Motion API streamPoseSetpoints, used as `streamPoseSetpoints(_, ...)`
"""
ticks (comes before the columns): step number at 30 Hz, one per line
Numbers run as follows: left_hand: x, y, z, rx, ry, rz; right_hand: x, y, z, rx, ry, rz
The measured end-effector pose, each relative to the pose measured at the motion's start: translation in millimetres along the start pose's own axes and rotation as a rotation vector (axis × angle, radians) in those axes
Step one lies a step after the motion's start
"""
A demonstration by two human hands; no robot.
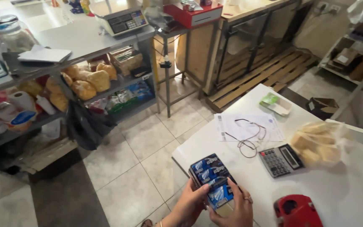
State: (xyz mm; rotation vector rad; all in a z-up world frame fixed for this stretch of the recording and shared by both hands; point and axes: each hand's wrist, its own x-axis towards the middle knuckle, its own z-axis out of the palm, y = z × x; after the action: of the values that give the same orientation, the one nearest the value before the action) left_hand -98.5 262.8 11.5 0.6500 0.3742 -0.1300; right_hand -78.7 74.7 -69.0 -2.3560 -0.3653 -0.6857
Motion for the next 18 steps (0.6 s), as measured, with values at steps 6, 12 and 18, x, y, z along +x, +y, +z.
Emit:
streamPoseSetpoints(6,-1,54,-38,-0.130,-0.007,0.033,21,-67,53,0.029,-0.007,-0.014)
streamPoseSetpoints(12,7,151,-116,0.000,0.010,0.154,31,-148,134,0.047,-0.010,-0.146)
streamPoseSetpoints(18,28,264,-181,0.061,-0.005,0.119,60,-193,210,0.163,-0.151,-0.127)
